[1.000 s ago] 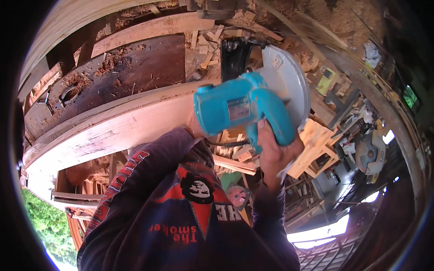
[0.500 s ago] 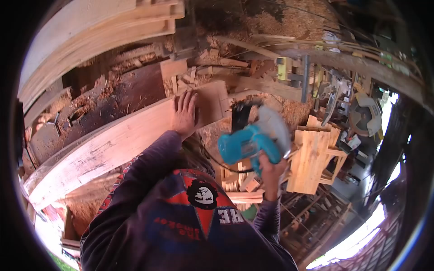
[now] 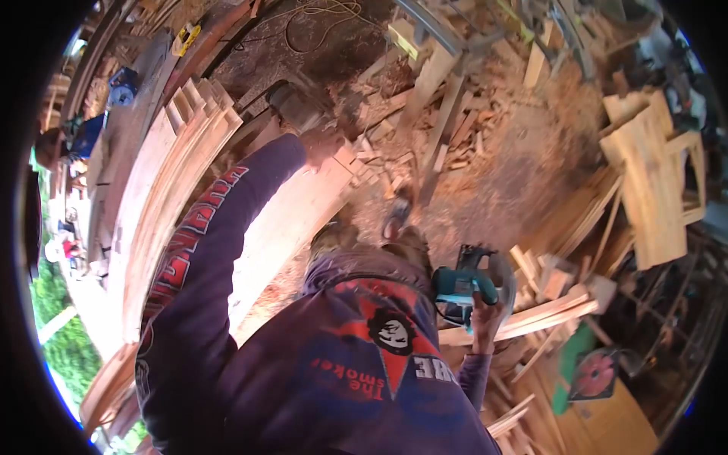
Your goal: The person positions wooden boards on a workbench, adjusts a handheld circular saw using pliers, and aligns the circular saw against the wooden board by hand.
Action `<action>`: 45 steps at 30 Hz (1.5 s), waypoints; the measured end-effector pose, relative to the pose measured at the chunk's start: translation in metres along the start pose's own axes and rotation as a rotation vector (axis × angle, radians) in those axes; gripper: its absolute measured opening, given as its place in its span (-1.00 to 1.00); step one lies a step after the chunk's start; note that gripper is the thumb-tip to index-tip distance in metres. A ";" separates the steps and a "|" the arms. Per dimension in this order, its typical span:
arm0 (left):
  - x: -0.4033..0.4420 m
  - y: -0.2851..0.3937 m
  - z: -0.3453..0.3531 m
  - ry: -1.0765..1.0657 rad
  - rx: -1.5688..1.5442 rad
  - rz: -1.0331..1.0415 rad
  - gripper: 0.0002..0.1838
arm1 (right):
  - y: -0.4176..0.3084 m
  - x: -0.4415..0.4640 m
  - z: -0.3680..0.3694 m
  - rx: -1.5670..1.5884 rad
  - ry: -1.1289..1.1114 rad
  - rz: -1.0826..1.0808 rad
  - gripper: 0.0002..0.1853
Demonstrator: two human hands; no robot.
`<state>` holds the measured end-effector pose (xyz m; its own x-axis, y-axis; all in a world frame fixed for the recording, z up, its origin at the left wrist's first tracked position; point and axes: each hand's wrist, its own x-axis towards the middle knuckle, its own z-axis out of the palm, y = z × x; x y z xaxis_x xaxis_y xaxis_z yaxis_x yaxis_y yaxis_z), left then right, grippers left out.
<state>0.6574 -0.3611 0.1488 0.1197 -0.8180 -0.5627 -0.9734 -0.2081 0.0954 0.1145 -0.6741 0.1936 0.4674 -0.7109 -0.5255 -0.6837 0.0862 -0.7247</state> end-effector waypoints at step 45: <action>-0.009 -0.027 0.001 -0.014 -0.293 -0.149 0.06 | -0.049 -0.088 0.069 -0.254 0.339 0.006 -0.79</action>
<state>0.6825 -0.3476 0.1507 0.2520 -0.7597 -0.5995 -0.8474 -0.4724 0.2424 0.1451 -0.5679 0.2446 0.2814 -0.9038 -0.3223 -0.8222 -0.0538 -0.5667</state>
